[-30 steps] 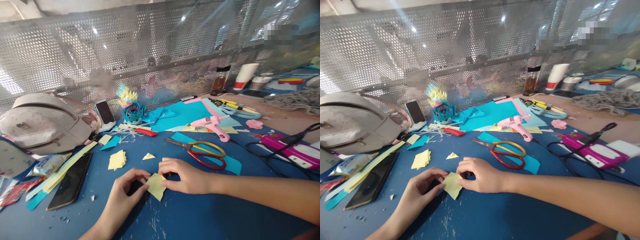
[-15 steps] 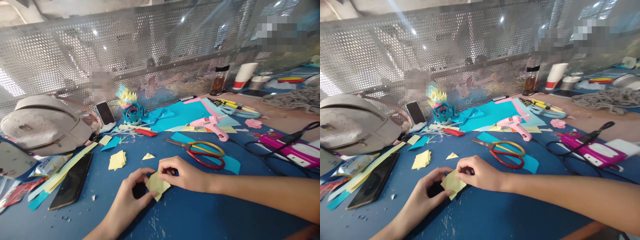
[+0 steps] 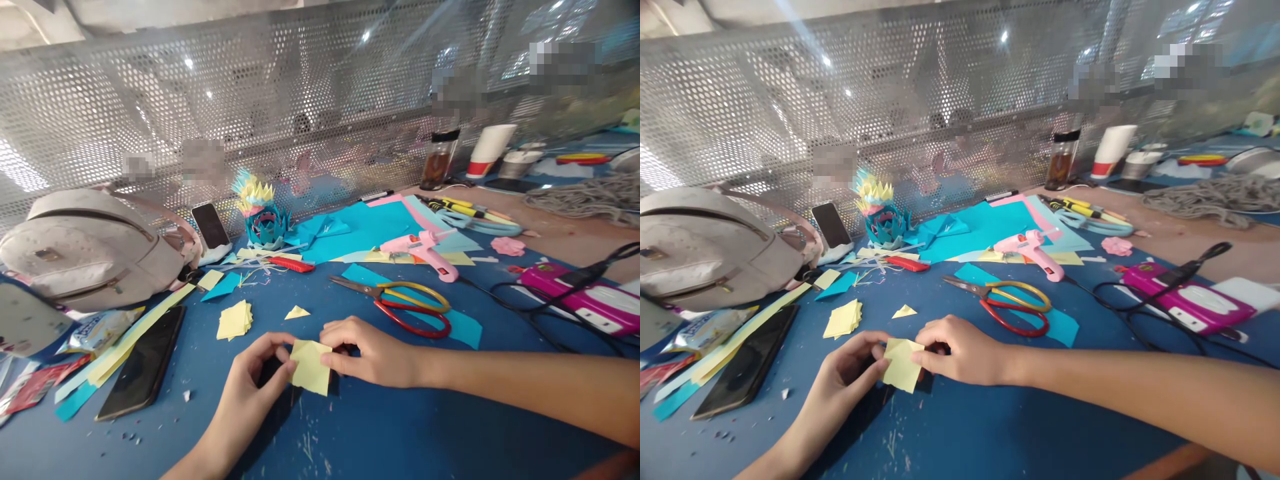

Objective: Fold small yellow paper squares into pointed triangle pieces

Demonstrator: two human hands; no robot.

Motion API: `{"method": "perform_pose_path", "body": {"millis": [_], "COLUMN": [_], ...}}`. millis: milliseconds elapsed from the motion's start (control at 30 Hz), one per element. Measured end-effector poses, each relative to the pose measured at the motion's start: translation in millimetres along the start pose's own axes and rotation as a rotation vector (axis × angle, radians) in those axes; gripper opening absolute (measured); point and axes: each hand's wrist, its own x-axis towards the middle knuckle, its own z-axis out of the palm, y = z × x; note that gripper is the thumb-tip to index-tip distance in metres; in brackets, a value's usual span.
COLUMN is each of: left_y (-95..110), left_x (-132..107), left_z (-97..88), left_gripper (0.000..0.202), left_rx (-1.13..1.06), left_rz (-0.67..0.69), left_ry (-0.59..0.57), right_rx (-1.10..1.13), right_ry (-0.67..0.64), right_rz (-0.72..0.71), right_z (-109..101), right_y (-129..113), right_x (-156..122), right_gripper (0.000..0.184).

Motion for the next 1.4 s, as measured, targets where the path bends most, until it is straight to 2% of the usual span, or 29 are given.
{"method": "perform_pose_path", "body": {"millis": [233, 400, 467, 533, 667, 733, 800, 933, 1100, 1300, 1400], "left_y": [-2, -1, 0, 3, 5, 5, 2, -6, -6, -4, -6], "left_x": [0, -4, -8, -13, -18, -19, -19, -20, -20, -20, -20], "left_z": [-0.7, 1.9, 2.2, 0.9, -0.9, 1.3, 4.7, 8.0, 4.2, 1.2, 1.4], "left_gripper": [0.024, 0.022, 0.028, 0.035, 0.031, 0.044, 0.052, 0.053, 0.054, 0.05, 0.049], "left_rx": [0.046, 0.115, 0.165, 0.306, 0.833, 1.004, 1.084, 1.118, 1.155, 1.16, 1.18], "left_rz": [0.008, 0.049, 0.1, 0.249, 0.763, 0.922, 1.005, 1.044, 1.036, 1.046, 1.052], "left_ry": [-0.01, -0.041, -0.07, -0.097, -0.069, -0.032, -0.021, -0.006, -0.03, -0.042, -0.053], "right_rx": [0.097, 0.062, 0.035, -0.019, -0.187, -0.272, -0.319, -0.275, -0.298, -0.288, -0.305], "right_ry": [0.063, 0.126, 0.145, 0.124, 0.054, 0.045, 0.055, 0.082, 0.115, 0.135, 0.147], "right_rz": [0.1, 0.101, 0.108, 0.085, -0.019, -0.04, -0.052, -0.104, -0.209, -0.188, -0.223], "right_z": [-2, 0, 0, 0, 1, 3, 4, 6, 6, 9, 10], "right_y": [-6, -4, -2, -1, -2, -2, -1, 2, 7, 7, 7], "right_x": [-1, -3, -4, -5, -5, -6, -7, -9, -12, -13, -14], "right_gripper": [0.033, 0.029, 0.026, 0.024, 0.019, 0.016, 0.013, 0.006, 0.01, 0.013, 0.013]}}
